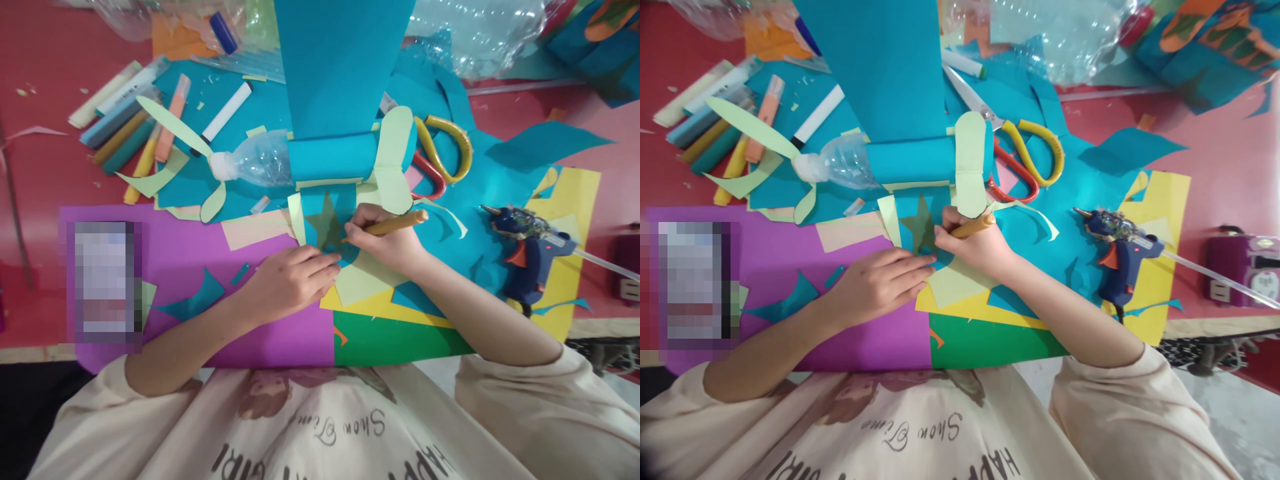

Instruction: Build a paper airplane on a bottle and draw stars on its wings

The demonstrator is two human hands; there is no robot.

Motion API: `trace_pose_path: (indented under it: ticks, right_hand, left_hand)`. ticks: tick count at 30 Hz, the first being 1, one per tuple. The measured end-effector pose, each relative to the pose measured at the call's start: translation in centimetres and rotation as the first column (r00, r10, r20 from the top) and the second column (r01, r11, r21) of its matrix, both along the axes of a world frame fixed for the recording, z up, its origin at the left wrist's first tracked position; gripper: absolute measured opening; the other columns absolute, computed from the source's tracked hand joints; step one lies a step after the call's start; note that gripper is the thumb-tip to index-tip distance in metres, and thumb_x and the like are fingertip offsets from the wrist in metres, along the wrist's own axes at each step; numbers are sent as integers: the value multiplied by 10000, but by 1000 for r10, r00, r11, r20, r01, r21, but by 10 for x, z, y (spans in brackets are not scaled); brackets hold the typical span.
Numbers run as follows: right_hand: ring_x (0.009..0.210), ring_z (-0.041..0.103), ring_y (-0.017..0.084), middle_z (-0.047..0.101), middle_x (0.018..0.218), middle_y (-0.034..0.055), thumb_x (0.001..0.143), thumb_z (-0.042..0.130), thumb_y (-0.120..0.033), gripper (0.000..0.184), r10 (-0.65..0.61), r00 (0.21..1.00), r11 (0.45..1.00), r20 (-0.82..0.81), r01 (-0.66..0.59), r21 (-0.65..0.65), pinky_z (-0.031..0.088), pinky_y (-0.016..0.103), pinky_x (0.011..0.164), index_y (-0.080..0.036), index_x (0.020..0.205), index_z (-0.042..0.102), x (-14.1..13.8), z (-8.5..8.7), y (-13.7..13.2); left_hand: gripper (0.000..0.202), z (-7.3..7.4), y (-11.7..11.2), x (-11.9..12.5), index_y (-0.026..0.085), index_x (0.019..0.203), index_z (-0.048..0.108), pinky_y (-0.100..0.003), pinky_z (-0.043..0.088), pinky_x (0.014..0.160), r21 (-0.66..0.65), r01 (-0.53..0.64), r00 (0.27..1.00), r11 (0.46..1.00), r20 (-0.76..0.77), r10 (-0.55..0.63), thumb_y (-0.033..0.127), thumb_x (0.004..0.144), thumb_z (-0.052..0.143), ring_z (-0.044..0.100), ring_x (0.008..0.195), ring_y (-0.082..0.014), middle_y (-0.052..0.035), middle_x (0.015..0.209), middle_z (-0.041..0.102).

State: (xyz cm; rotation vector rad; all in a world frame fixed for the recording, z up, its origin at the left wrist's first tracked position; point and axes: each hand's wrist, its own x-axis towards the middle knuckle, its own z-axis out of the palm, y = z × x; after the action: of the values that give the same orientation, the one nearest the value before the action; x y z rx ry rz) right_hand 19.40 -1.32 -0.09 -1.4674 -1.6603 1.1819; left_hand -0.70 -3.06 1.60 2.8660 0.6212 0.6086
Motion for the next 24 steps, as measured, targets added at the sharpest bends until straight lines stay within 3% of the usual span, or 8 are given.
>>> trace_pose_path:
  ticks: [4, 11, 18, 24]
  right_hand:
    - [501, 385, 77, 446, 500, -42, 754, 535, -289, 250, 71, 997, 997, 7, -71, -36, 286, 237, 485, -209, 559, 402, 1, 4, 0]
    - [472, 328, 62, 402, 473, -54, 713, 526, -243, 250, 112, 994, 993, -16, -112, -26, 272, 236, 467, -210, 516, 375, 2, 8, 1]
    - [500, 405, 91, 429, 489, -46, 737, 558, -300, 279, -106, 989, 992, -106, 111, 50, 359, 263, 524, -229, 540, 374, 0, 3, 2]
    - [511, 437, 106, 473, 507, -36, 786, 579, -356, 304, -112, 991, 992, -71, 116, 58, 382, 287, 557, -229, 570, 407, -1, -2, 0]
  left_hand:
    - [282, 0, 0, 0, 113, 932, 702, -274, 573, 764, 0, 13, 1000, 1000, 13, -13, 96, 989, 427, 692, 816, -148, -35, 1037, 765]
    - [249, 0, 0, 0, 120, 941, 697, -275, 570, 760, -8, 4, 1000, 1000, 18, -4, 109, 985, 452, 686, 810, -150, -29, 1020, 767]
    - [255, 0, 0, 0, 118, 947, 702, -272, 575, 770, -4, 4, 1000, 1000, 6, -4, 97, 979, 450, 682, 808, -148, -32, 1052, 762]
    - [249, 1, 0, 0, 116, 942, 703, -276, 577, 765, -10, -1, 1000, 1000, 10, 1, 98, 979, 457, 680, 802, -150, -37, 1047, 762]
